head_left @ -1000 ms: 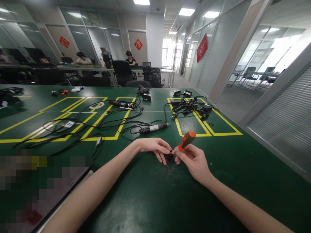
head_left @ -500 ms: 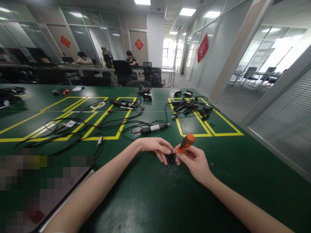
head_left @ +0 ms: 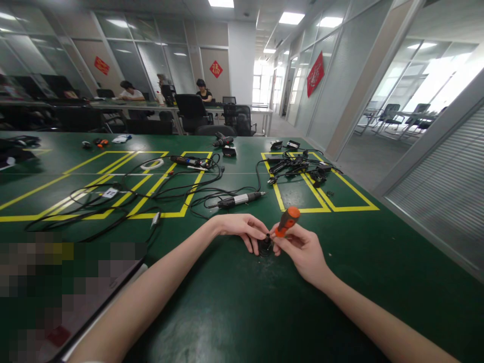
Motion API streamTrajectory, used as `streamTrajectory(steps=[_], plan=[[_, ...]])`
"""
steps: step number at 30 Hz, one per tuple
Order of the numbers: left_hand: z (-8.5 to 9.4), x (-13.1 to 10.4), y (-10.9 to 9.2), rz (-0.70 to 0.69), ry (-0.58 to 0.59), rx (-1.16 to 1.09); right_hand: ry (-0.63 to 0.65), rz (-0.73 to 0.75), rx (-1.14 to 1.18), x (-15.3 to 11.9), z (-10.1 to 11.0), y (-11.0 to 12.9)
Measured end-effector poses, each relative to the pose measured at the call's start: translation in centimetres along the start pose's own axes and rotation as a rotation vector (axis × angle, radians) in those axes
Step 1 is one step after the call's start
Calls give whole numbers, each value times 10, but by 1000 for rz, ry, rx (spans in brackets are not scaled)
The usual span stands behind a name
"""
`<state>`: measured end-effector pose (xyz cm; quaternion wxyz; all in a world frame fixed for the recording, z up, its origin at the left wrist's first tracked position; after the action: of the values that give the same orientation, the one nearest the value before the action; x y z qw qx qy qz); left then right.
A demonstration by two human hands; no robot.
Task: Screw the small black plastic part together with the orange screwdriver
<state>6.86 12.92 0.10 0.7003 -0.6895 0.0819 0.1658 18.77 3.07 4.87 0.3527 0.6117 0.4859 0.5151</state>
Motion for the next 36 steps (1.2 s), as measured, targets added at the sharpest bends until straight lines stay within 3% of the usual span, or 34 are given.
streamTrajectory(steps=[4,12,36], plan=[[1,0,1,9,-19,27,39,-11,70,0,-3,-2],[1,1,2,1,-11,25,-50,-1,27,2,5,-4],[0,1,0,-4,1,15,14,8,90,1,2,-2]])
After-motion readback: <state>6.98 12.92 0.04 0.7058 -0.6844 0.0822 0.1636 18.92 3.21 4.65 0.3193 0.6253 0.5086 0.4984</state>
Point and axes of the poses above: each hand's wrist, its own x-axis towards the middle knuckle, its own z-axis out of the back of the hand, y = z × x, the point moved 6 cm from there along x, towards the middle knuckle, and after that the axes turned 12 degrees about x, right-handed, at the moved point
